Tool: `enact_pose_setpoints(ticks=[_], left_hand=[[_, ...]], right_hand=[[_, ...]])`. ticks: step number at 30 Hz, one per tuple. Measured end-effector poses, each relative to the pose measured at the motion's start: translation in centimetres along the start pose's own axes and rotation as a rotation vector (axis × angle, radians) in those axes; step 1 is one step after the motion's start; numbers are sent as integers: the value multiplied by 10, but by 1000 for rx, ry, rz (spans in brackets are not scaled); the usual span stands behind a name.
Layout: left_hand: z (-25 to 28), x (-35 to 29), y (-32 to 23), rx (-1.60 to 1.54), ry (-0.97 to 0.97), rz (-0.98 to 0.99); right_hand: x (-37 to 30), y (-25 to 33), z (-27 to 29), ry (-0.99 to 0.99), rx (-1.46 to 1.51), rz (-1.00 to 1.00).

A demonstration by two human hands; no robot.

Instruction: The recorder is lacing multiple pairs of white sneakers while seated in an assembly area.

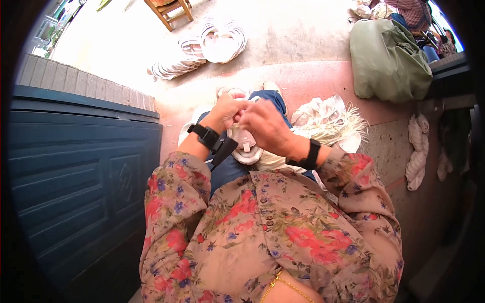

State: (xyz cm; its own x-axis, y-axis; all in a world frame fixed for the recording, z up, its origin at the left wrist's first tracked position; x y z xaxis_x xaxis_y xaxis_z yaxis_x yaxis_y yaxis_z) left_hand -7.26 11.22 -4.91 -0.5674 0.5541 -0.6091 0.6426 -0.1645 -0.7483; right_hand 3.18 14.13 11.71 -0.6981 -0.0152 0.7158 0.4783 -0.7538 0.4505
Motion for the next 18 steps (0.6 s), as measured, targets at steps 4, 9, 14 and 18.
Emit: enact_pose_setpoints(ticks=[4,9,14,18], left_hand=[[-21,-6,5,122,-6,-25],[-6,-27,-30,793,-164,-505],[24,-55,-36,1117,-172,-741],[27,-69,-22,1210,-20,-802]], right_hand=[[75,38,97,-402,124,51],[78,42,153,-635,161,121],[76,36,178,-734,197,101],[80,8,164,-616,364,-131]])
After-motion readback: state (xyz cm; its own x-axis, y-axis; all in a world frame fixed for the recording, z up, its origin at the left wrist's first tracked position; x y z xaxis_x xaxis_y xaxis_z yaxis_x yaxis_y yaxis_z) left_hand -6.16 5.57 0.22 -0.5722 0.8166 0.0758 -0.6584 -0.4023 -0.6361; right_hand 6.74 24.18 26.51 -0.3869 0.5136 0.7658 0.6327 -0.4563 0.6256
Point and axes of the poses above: each hand's wrist, its own x-axis towards the middle knuckle, its own z-axis out of the back of the hand, y = z × x, the point moved 9 cm from there along x, towards the middle knuckle, and after that the axes turned 8 degrees about -y, right-handed, at the moved point
